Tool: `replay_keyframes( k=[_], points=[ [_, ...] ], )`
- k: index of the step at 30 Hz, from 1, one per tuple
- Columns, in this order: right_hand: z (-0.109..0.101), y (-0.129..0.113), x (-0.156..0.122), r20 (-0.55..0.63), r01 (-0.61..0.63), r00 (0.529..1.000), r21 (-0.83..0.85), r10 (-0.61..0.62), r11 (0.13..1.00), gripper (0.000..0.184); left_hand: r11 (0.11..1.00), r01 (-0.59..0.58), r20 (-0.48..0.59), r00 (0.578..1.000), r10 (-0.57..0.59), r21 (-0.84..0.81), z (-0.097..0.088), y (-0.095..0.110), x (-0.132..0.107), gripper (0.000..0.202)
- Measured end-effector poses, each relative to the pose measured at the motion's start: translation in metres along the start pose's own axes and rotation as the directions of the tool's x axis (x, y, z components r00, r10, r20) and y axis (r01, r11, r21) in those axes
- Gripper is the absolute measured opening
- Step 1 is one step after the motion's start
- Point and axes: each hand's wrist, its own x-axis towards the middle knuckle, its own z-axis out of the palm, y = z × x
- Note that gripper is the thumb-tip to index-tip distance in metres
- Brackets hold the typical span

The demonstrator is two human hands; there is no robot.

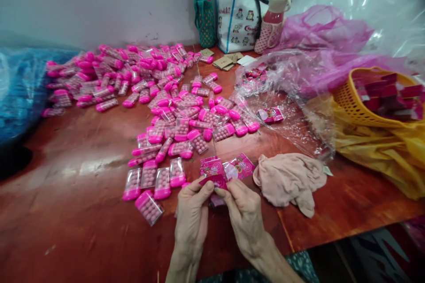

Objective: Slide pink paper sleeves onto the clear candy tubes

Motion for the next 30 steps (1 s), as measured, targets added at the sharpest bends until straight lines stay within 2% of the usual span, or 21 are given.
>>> replay_keyframes(
  k=[4, 7, 10, 13, 16, 18, 21, 24, 27, 30],
  points=[
    [0.002, -0.002, -0.001, -0.028, 0.076, 0.997, -0.054, -0.078, 0.996, 0.031, 0.998, 0.060, 0.026, 0.998, -0.059, -0.034, 0.001, -0.003, 0.001, 0.014],
    [0.000, -0.004, -0.001, -0.030, 0.053, 0.998, -0.030, -0.054, 0.998, 0.034, 0.994, 0.100, 0.035, 0.995, -0.098, -0.041, 0.003, -0.004, 0.000, 0.016],
    [-0.006, -0.004, 0.001, 0.045, -0.115, 0.993, 0.094, 0.111, 0.989, 0.031, 0.997, 0.056, -0.008, 0.998, -0.056, -0.044, 0.005, -0.003, -0.001, 0.017],
    [-0.011, -0.005, 0.005, 0.113, -0.307, 0.951, 0.214, 0.288, 0.927, 0.011, 0.999, 0.008, -0.027, 1.000, -0.009, -0.033, 0.005, 0.000, -0.001, 0.014],
    [-0.010, -0.004, 0.007, 0.132, -0.383, 0.924, 0.259, 0.360, 0.887, 0.005, 1.000, -0.012, -0.018, 1.000, 0.011, -0.017, 0.002, 0.001, 0.000, 0.014],
    [-0.008, -0.002, 0.007, 0.135, -0.347, 0.937, 0.242, 0.323, 0.906, 0.011, 0.999, -0.029, -0.026, 0.999, 0.028, -0.019, 0.000, 0.000, 0.000, 0.015],
    [-0.005, 0.000, 0.005, 0.120, -0.196, 0.977, 0.160, 0.178, 0.967, 0.018, 0.996, -0.083, -0.066, 0.994, 0.082, -0.014, -0.002, -0.002, -0.001, 0.016],
    [-0.005, 0.001, 0.004, 0.105, -0.084, 0.992, 0.090, 0.074, 0.992, 0.027, 0.986, -0.144, -0.078, 0.985, 0.151, 0.085, -0.004, -0.002, -0.002, 0.016],
    [-0.008, 0.002, 0.006, 0.131, -0.109, 0.986, 0.048, 0.102, 0.993, 0.031, 0.949, -0.212, -0.025, 0.974, 0.223, 0.235, -0.006, 0.000, -0.001, 0.025],
    [-0.010, 0.006, 0.007, 0.181, -0.153, 0.972, 0.009, 0.148, 0.988, 0.032, 0.871, -0.318, 0.045, 0.945, 0.325, 0.375, -0.011, 0.005, 0.000, 0.030]
  ],
)
